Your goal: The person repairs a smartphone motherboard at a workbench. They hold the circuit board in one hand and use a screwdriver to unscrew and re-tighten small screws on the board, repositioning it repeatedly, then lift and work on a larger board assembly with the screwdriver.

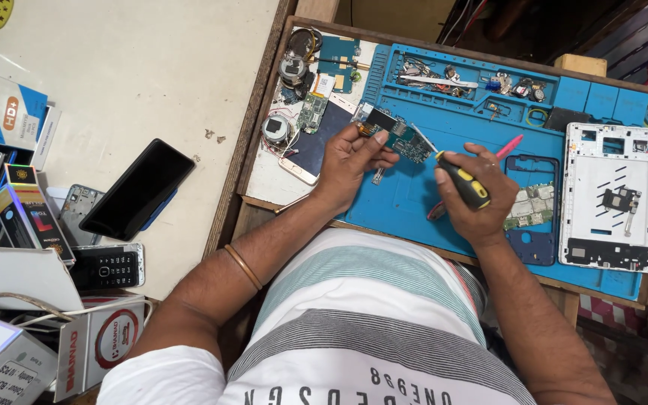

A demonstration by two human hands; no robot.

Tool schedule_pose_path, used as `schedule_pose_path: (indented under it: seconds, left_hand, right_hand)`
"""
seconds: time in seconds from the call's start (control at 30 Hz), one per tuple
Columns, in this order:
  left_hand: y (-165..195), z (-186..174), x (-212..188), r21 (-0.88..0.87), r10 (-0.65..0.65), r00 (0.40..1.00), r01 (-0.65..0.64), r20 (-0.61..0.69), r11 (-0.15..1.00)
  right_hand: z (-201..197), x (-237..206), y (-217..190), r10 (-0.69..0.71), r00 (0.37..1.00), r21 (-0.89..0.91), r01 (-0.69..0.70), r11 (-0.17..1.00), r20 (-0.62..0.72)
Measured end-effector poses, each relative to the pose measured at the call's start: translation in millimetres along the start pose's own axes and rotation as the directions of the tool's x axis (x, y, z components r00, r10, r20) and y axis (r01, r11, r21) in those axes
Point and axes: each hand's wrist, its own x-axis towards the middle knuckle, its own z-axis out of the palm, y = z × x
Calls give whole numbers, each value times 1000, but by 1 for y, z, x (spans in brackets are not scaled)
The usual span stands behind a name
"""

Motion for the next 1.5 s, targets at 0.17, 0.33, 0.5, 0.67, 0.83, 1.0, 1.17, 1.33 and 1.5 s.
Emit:
schedule_pose_path:
  seconds: [0.17, 0.33, 0.5, 0.67, 0.83, 1.0, 1.17, 1.33, 1.5]
  left_hand:
    - [3, 1, 0, -61, -22, 999, 20, -29, 998]
    - [4, 1, -1, -70, -27, 999, 25, -30, 997]
    - [5, 2, -1, -72, -21, 999, 19, -30, 997]
    - [4, 2, 0, -64, -8, 1000, 7, -12, 998]
    - [2, 0, 0, -45, -2, 1000, 2, 1, 999]
    - [0, -1, 0, -42, 6, 1000, -5, 16, 999]
    - [-2, -2, 0, 12, 9, 1000, -9, 28, 1000]
    - [-2, -2, -1, 49, 27, 999, -29, 47, 998]
    - [-4, 1, -2, 100, 41, 998, -45, 41, 994]
  right_hand:
    - [0, -1, 0, -22, 1000, -19, 22, 1000, 19]
    - [-2, -1, 2, -9, 998, 23, 7, 1000, 66]
    - [-2, -2, 3, 28, 998, 87, -33, 996, 50]
    - [-3, -3, 5, 38, 997, 113, -45, 993, 65]
    - [-5, -6, 12, 49, 998, 138, -54, 989, 41]
    - [-7, -9, 18, 52, 998, 184, -55, 981, 20]
    - [-7, -8, 17, 40, 999, 201, -44, 979, 21]
    - [-6, -7, 14, 54, 997, 175, -63, 982, 58]
    - [-9, -7, 17, 62, 996, 204, -73, 976, 59]
